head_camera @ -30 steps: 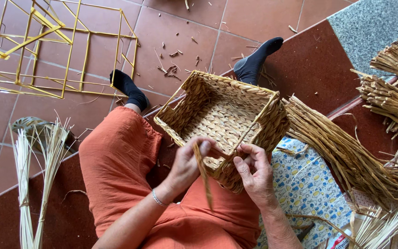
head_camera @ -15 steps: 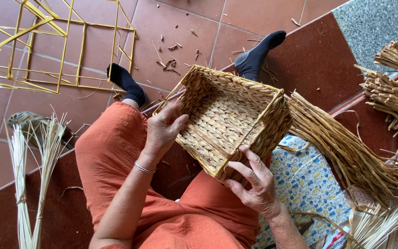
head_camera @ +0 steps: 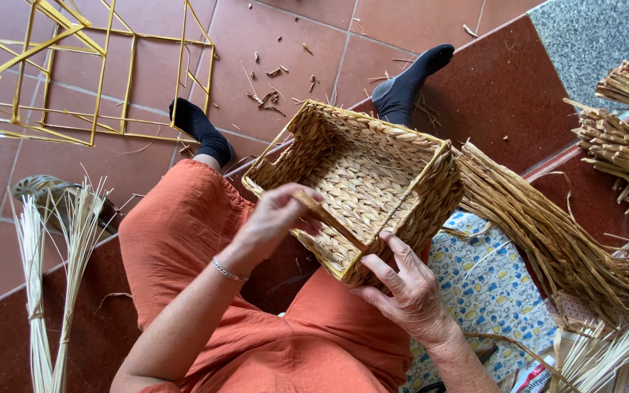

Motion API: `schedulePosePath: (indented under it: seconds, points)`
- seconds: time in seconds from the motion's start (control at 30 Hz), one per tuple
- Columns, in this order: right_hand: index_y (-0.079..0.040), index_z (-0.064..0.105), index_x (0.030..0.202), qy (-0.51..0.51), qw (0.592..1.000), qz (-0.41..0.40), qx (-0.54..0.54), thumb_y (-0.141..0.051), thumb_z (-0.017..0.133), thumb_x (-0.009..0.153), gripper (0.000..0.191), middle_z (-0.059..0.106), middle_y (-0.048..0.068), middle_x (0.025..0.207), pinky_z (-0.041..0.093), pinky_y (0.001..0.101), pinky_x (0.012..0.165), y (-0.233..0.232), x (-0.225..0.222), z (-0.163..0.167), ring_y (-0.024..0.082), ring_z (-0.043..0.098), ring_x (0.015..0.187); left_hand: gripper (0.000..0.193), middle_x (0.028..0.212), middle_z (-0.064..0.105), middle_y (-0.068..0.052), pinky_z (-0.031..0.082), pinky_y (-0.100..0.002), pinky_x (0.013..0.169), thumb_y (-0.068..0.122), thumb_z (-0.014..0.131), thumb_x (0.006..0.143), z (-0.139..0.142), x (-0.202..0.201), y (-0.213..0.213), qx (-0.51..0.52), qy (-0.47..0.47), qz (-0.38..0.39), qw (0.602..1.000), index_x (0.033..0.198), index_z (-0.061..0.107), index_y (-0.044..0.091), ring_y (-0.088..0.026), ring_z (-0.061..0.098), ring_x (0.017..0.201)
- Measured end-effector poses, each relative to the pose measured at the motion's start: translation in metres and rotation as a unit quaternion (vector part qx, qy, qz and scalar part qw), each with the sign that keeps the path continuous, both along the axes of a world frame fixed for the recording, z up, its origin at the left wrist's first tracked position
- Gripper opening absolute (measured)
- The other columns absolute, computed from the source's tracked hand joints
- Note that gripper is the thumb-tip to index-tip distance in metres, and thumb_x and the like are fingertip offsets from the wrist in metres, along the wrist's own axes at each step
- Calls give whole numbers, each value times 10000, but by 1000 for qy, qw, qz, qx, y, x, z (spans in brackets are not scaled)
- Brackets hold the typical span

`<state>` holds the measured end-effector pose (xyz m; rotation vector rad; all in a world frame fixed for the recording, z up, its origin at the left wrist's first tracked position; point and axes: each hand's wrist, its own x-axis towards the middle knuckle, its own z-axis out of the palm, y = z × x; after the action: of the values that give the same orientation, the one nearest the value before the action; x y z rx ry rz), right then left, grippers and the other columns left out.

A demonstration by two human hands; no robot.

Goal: The person sits on the floor and weaves dried plant fibers into a rectangular basket. They use scissors to trim excess strands and continue interlacing fibers to build up the basket walls.

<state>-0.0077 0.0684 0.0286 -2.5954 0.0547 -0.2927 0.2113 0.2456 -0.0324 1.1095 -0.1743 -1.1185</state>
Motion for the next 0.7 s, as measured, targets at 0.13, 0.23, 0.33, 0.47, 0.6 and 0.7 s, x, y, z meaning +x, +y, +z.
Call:
schedulePosePath:
  seconds: [0.13, 0.23, 0.33, 0.47, 0.6, 0.7]
  points:
    - [-172, 584, 1271, -1, 1000, -9, 5, -357, 909, 686, 694, 535, 242, 1411, 555, 470, 998, 2, -2, -1, 422, 607, 1247, 167, 895, 759, -97, 630, -284, 737, 31, 751, 888, 0, -21, -9, -49, 58, -102, 992, 1047, 706, 10, -168, 742, 815]
    - [-172, 590, 1273, 1, 1000, -16, 7, -355, 900, 703, 674, 526, 235, 1435, 552, 463, 1003, 3, -4, 0, 416, 606, 1258, 178, 905, 769, -89, 651, -297, 758, -24, 789, 844, -3, -23, -21, -27, 40, -145, 988, 989, 685, -14, -173, 753, 836]
    - [-172, 595, 1272, 2, 1000, -20, 6, -359, 893, 714, 660, 520, 226, 1448, 552, 461, 1002, 5, -4, -1, 412, 604, 1262, 154, 924, 747, -114, 624, -297, 751, -48, 816, 885, -3, -22, -28, -24, -45, -175, 983, 969, 687, -40, -165, 716, 858]
    - [-166, 605, 1274, 4, 1000, -25, 2, -364, 886, 712, 658, 513, 224, 1457, 551, 461, 1004, 5, -5, -2, 408, 596, 1267, 139, 927, 747, -72, 680, -282, 758, 22, 742, 846, 2, -20, -28, -21, 27, -133, 991, 964, 682, 64, -149, 764, 838]
    - [-169, 610, 1271, 3, 1000, -25, 8, -359, 884, 721, 643, 511, 218, 1464, 550, 457, 1010, 5, -7, -3, 399, 595, 1273, 146, 951, 748, -74, 637, -260, 792, 17, 788, 844, 7, -26, -27, -37, -38, -162, 985, 982, 750, 50, -124, 722, 867]
    - [-168, 608, 1274, 1, 1000, -28, 5, -353, 884, 722, 644, 514, 214, 1463, 547, 460, 1012, 5, -8, -4, 400, 596, 1272, 136, 941, 759, -59, 632, -259, 794, 12, 817, 840, 6, -29, -28, -20, -52, -178, 982, 970, 776, 24, -117, 722, 864]
